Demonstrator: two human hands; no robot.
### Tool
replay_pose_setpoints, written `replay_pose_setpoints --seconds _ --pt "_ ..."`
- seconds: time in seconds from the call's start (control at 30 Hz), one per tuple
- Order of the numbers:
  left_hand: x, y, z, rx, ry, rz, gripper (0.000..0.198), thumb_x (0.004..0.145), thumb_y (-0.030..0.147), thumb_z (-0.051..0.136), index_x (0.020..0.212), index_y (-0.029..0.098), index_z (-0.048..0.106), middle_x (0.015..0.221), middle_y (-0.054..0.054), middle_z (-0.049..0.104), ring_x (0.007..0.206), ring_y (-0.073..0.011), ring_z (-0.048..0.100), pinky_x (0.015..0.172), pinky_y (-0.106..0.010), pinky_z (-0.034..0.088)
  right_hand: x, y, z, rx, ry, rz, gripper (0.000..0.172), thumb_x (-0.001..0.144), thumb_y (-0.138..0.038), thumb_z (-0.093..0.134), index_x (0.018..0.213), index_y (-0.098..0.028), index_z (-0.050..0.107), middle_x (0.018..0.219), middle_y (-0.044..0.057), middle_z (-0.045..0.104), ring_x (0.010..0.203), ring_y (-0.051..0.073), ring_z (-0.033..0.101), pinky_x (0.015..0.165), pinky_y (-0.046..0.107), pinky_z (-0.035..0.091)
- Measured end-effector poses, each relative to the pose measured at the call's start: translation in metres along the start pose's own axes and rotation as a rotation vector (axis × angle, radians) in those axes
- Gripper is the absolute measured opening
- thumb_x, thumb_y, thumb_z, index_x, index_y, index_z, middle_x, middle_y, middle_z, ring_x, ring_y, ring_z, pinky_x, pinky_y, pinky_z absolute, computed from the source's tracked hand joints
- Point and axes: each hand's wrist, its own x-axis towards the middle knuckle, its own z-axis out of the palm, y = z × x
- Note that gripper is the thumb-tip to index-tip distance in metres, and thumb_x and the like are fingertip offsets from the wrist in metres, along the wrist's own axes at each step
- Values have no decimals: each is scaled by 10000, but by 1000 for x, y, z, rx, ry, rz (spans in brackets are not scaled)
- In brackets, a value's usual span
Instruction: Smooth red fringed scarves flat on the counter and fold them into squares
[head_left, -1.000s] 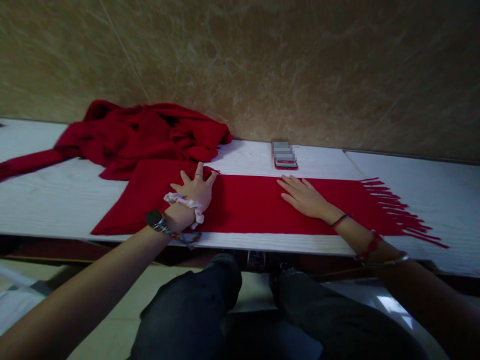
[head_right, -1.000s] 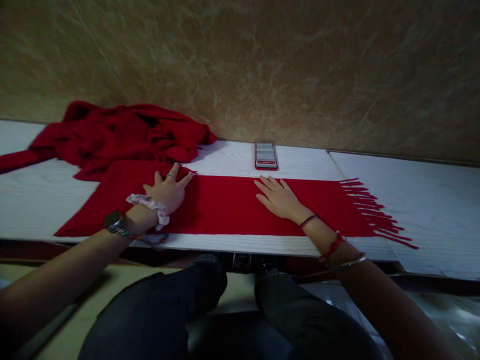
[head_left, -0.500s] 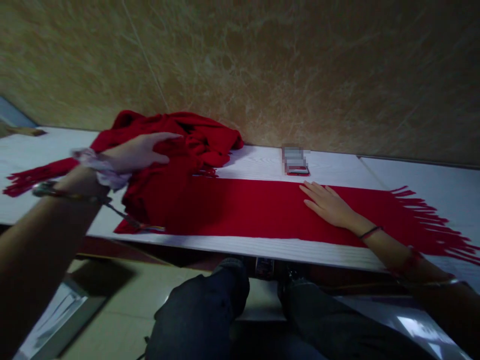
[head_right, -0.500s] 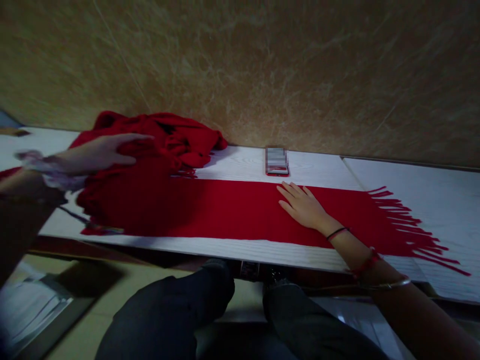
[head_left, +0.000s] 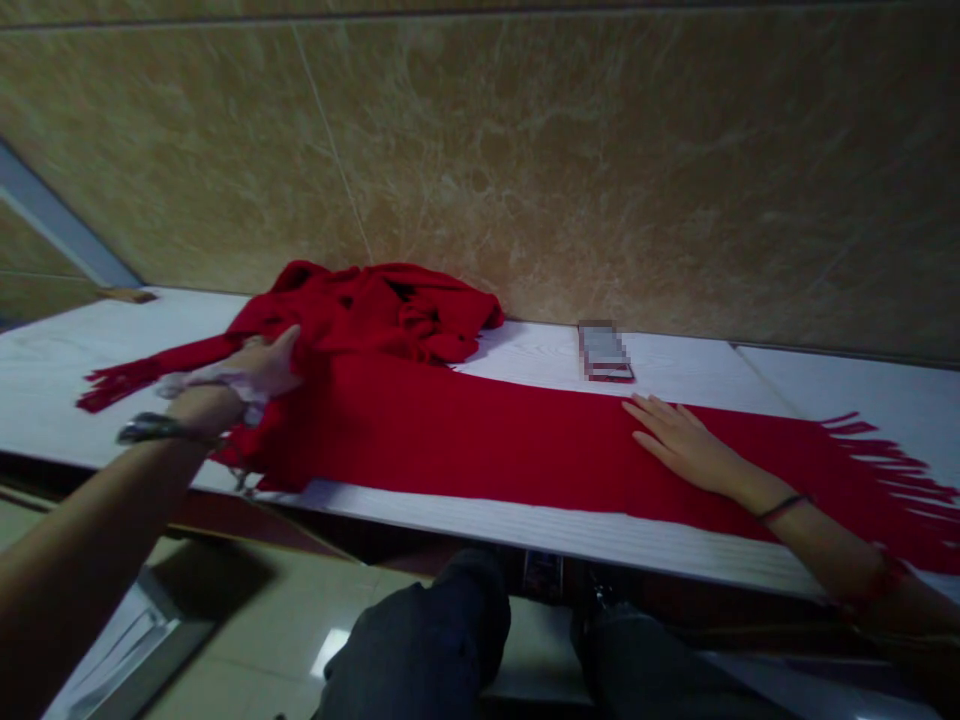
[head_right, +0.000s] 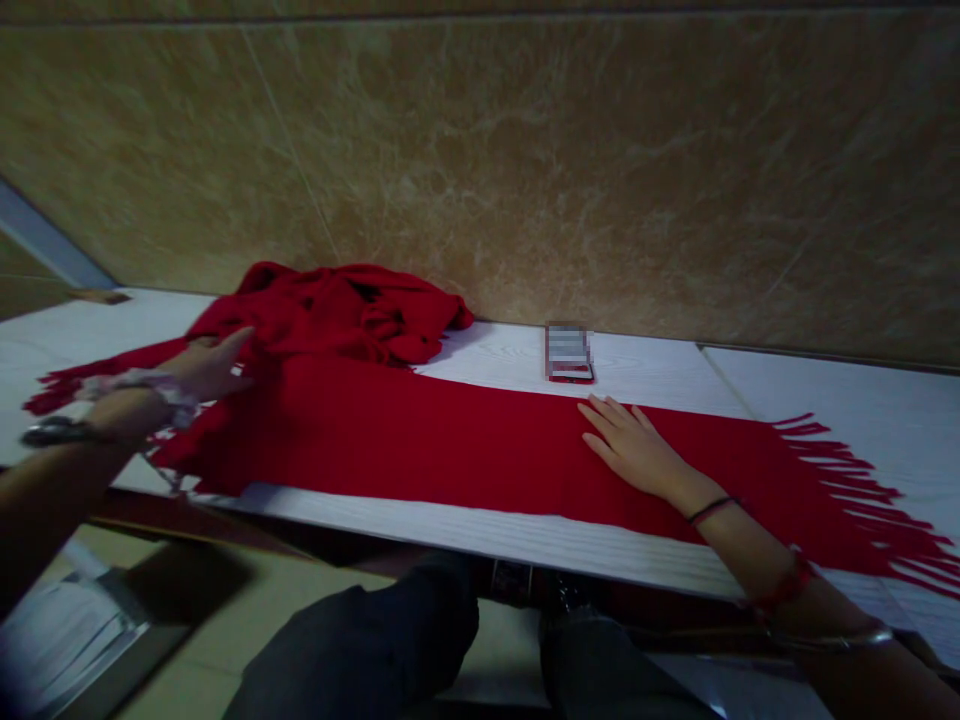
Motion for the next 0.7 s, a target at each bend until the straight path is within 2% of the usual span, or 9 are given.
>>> replay_pose_setpoints --seconds 0.07,0.1,0.17,0.23,0.33,0.4,0.47,0.6,0.7 --pt "-13 38 -18 50 81 19 552 841 308 431 1349 149 287 1315 -225 358 1070 -383 475 739 -451 456 3 -5 -5 -10 15 -18 525 885 -425 232 1330 -174 354 1408 101 318 1292 276 239 1020 515 227" --pt "-21 60 -25 34 134 100 532 858 313 400 1347 133 294 1339 -235 312 1116 -408 423 768 -486 438 5 -10 -8 -10 28 -29 528 886 -429 231 1335 -176 345 1412 103 309 1295 277 229 1022 524 213" --pt "-34 107 -27 -57 158 345 507 881 348 378 1346 157 304 1381 -179 276 1219 -357 320 882 -475 383 10 -23 -14 4 51 -53 535 889 -432 220 1346 -173 322 1417 105 297 1303 265 212 1027 526 198" --pt "-43 150 -15 -164 77 574 501 898 395 357 1356 206 291 1408 -121 259 1272 -280 266 961 -416 332 15 -39 -18 26 48 -77 543 892 -437 207 1354 -169 305 1420 100 290 1307 251 202 1029 515 206" --pt "-48 189 13 -243 -22 761 495 908 430 321 1366 250 271 1436 -70 213 1305 -253 200 1016 -411 256 17 -56 -18 43 -4 -101 547 890 -453 213 1353 -180 309 1415 87 302 1302 241 220 1026 498 227" --pt "-48 196 28 -257 -63 790 477 916 426 291 1359 250 295 1439 -52 212 1308 -247 195 1033 -397 227 12 -54 -16 37 -26 -96 528 892 -445 215 1350 -202 316 1413 73 308 1298 235 233 1025 491 233" --pt "-45 193 35 -261 -63 806 476 919 417 276 1355 230 312 1437 -57 215 1309 -241 193 1044 -374 208 1 -40 -13 17 -27 -65 505 895 -426 215 1348 -228 317 1417 57 302 1298 232 232 1025 492 231" --pt "-41 186 36 -255 -47 833 482 919 407 262 1359 216 309 1438 -62 211 1310 -236 191 1047 -365 202 -26 5 -9 -10 -36 72 505 893 -413 207 1352 -228 304 1420 66 295 1295 242 241 1011 507 249" --pt "-42 188 33 -240 -44 824 486 916 409 251 1359 217 306 1436 -51 220 1308 -234 198 1043 -369 211 -35 20 -10 3 -36 183 531 886 -430 207 1344 -187 324 1411 102 309 1294 264 239 1000 526 256"
